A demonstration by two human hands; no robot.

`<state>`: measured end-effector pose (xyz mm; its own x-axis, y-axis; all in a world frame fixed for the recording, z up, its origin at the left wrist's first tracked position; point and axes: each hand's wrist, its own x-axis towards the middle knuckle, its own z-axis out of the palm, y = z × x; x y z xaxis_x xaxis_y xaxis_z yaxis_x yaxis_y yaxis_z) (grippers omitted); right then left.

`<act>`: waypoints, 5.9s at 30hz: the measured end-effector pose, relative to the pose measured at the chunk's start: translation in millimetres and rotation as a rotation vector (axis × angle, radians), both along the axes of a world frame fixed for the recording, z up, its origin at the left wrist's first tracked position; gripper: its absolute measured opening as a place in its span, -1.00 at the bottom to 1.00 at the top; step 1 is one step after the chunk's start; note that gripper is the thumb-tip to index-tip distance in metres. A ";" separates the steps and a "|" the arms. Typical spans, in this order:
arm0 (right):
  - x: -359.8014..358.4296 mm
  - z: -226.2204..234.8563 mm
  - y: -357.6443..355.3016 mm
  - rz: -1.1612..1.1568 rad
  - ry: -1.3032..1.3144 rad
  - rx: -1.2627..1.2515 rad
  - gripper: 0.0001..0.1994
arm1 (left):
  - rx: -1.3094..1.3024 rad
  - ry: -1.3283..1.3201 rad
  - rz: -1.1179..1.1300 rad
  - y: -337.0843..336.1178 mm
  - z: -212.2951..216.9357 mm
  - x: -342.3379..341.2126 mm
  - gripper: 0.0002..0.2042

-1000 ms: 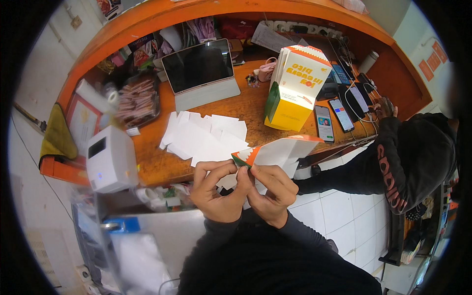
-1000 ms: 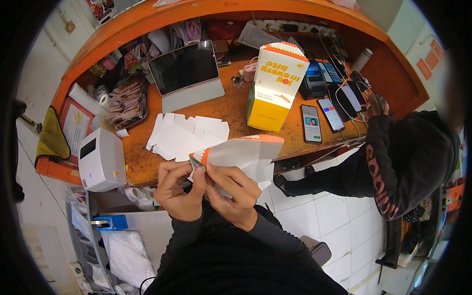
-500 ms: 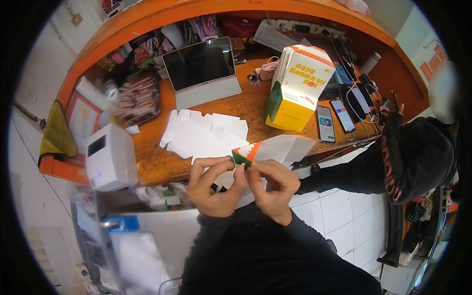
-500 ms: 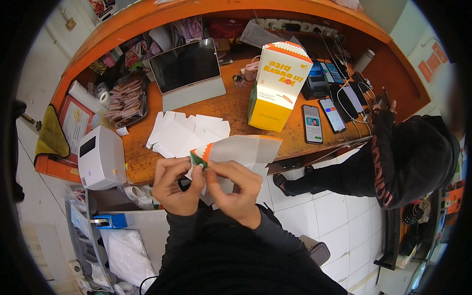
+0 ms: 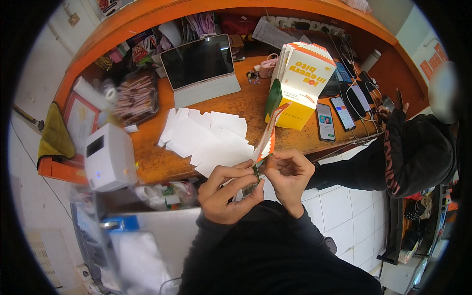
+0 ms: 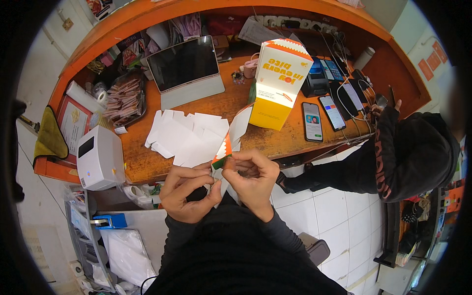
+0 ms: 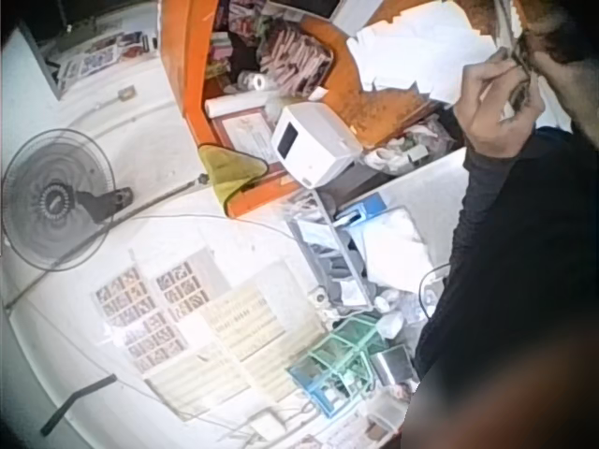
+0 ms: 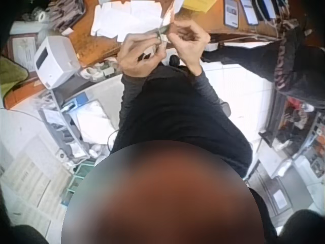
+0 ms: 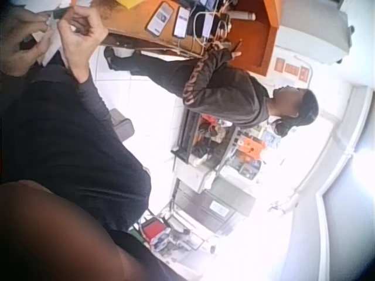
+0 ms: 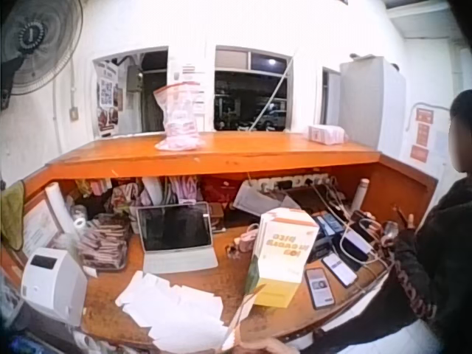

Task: The person folds flat paperboard pieces into small rectangular boxes and stacks them on the counter. The person repeatedly picks up a flat piece, folds the sides and flaps, and places the completed box on top of a growing stack.

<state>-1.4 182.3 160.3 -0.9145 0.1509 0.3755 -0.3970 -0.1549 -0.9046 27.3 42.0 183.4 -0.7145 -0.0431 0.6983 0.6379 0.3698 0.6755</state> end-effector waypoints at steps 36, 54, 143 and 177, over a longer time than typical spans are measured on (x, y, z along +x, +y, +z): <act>14.9 17.9 -4.0 0.346 0.142 0.403 -0.50 | 0.579 -0.490 -0.162 -11.7 -11.0 -7.4 -0.74; -2.0 18.0 12.4 0.009 0.510 0.621 -0.56 | 0.091 -0.306 -0.217 -23.0 0.1 -1.5 -0.66; 8.2 -19.2 -3.4 0.244 -0.089 -0.371 -0.62 | 0.183 -0.268 0.087 1.0 -6.6 -0.3 -0.80; 26.3 -64.0 12.9 0.271 0.005 0.396 -0.67 | 0.261 -0.133 -0.105 -38.1 -32.0 -5.3 -0.76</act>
